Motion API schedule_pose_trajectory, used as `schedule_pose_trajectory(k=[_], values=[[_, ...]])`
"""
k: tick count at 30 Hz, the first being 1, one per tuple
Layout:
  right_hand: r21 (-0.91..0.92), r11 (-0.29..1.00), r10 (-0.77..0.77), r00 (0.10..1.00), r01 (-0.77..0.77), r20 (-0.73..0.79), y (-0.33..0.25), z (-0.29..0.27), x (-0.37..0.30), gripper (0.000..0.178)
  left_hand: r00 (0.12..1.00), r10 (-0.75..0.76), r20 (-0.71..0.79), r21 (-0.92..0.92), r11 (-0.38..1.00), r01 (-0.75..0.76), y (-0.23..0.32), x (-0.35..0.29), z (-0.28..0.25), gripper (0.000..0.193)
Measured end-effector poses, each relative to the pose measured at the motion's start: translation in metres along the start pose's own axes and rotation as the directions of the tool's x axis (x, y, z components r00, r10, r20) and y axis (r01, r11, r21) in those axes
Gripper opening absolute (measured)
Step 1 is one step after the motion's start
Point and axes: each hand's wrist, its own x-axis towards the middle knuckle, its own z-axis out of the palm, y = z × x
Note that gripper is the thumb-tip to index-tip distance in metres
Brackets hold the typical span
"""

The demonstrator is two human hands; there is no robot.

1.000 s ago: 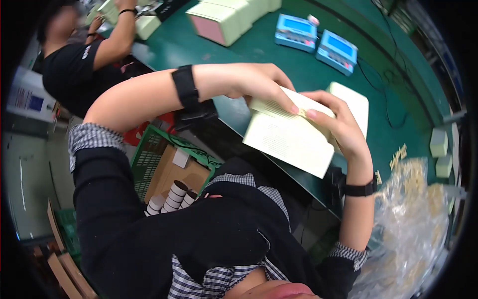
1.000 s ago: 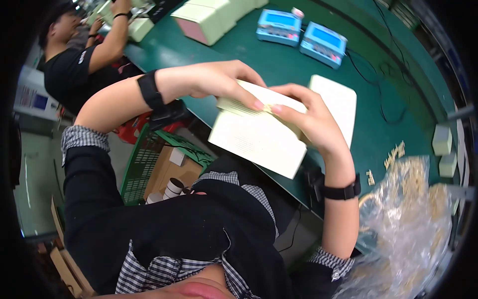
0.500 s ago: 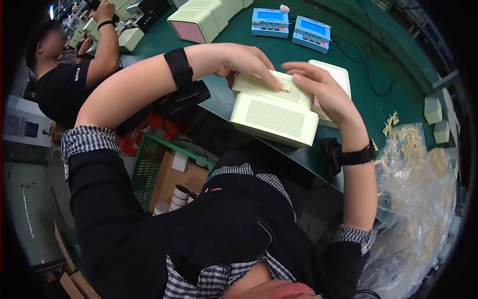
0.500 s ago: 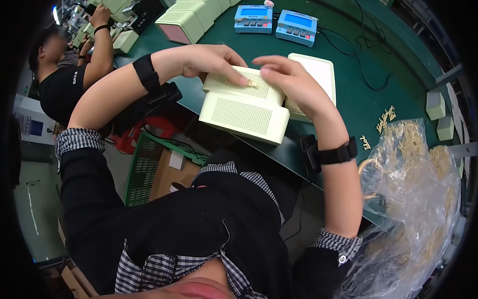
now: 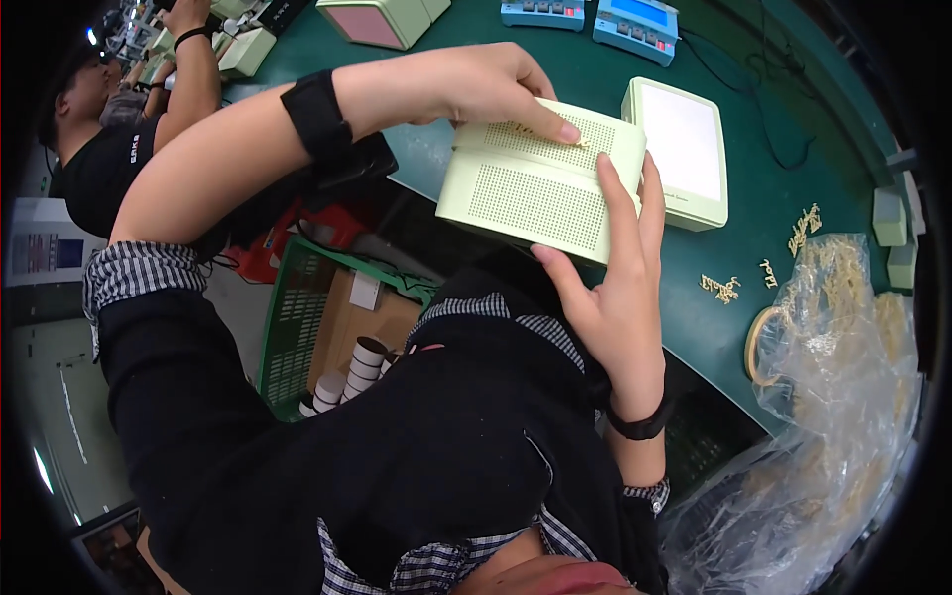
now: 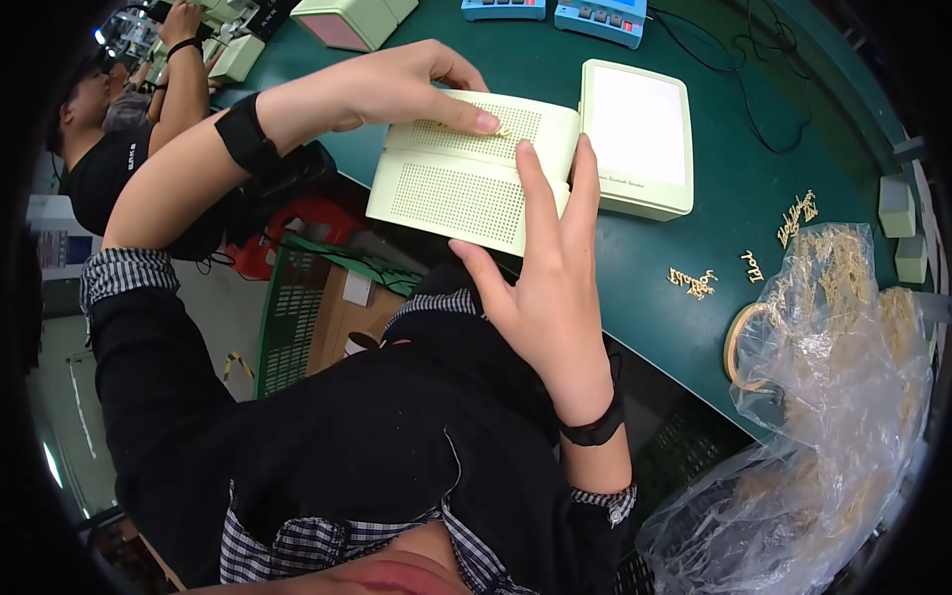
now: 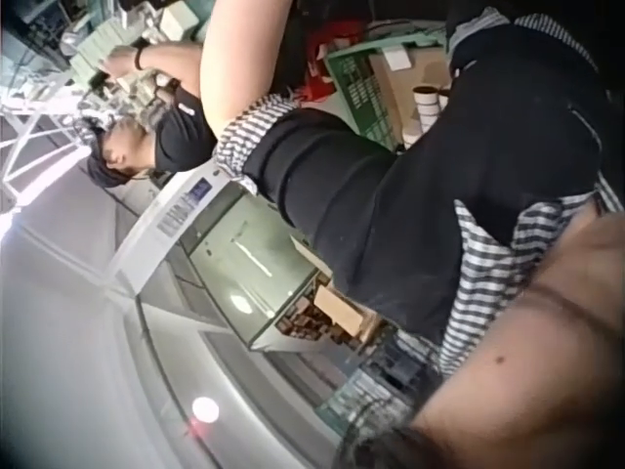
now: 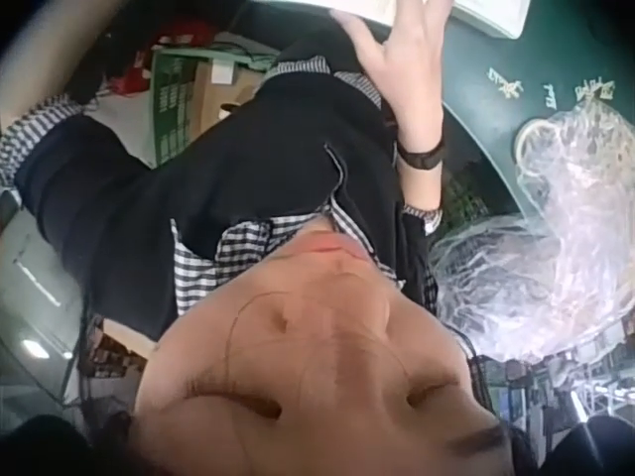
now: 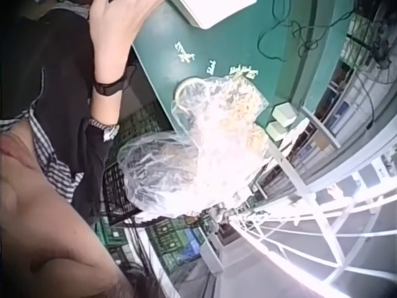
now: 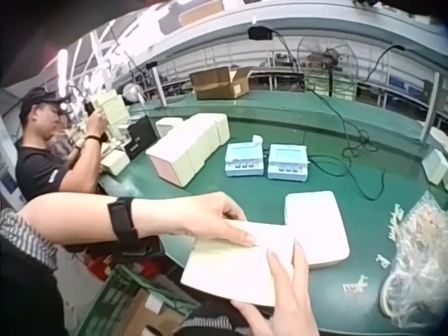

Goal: The person presses a logo onto the front of a speaker by hand, then tests the buttons and touch screen of several light-up speakers. This process of attaching the logo and testing the device is repeated for multiple units.

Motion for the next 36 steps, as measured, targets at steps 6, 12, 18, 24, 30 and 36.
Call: schedule_pose_trajectory(k=[6, 12, 18, 24, 30, 36], values=[[-0.009, 1.000, 0.000, 1.000, 0.001, 0.013, -0.001, 0.002, 0.001, 0.073, 0.992, 0.004, 0.128, 0.010, 1.000, -0.005, -0.006, 0.013, -0.010, 0.055], [-0.038, 0.999, -0.031, 0.999, 0.032, 0.016, 0.001, 0.001, 0.001, 0.073, 0.962, 0.189, 0.195, -0.092, 0.981, -0.174, -0.003, 0.009, -0.009, 0.053], [-0.004, 1.000, -0.017, 1.000, 0.017, 0.017, 0.002, 0.001, 0.001, 0.074, 0.911, 0.357, 0.206, -0.185, 0.929, -0.321, 0.003, 0.017, -0.007, 0.040], [-0.008, 1.000, 0.000, 1.000, 0.000, 0.009, -0.002, 0.001, 0.000, 0.075, 0.877, 0.478, -0.045, 0.022, 0.878, -0.478, -0.004, 0.011, 0.001, 0.040], [0.003, 0.999, 0.047, 0.999, -0.047, 0.004, -0.003, 0.001, 0.000, 0.077, 0.840, 0.540, 0.048, 0.155, 0.827, -0.541, -0.005, 0.003, 0.002, 0.022], [0.059, 0.996, 0.060, 0.997, -0.062, 0.037, -0.003, 0.001, 0.004, 0.080, 0.761, 0.648, -0.033, 0.222, 0.747, -0.627, -0.020, 0.003, 0.010, 0.024]])
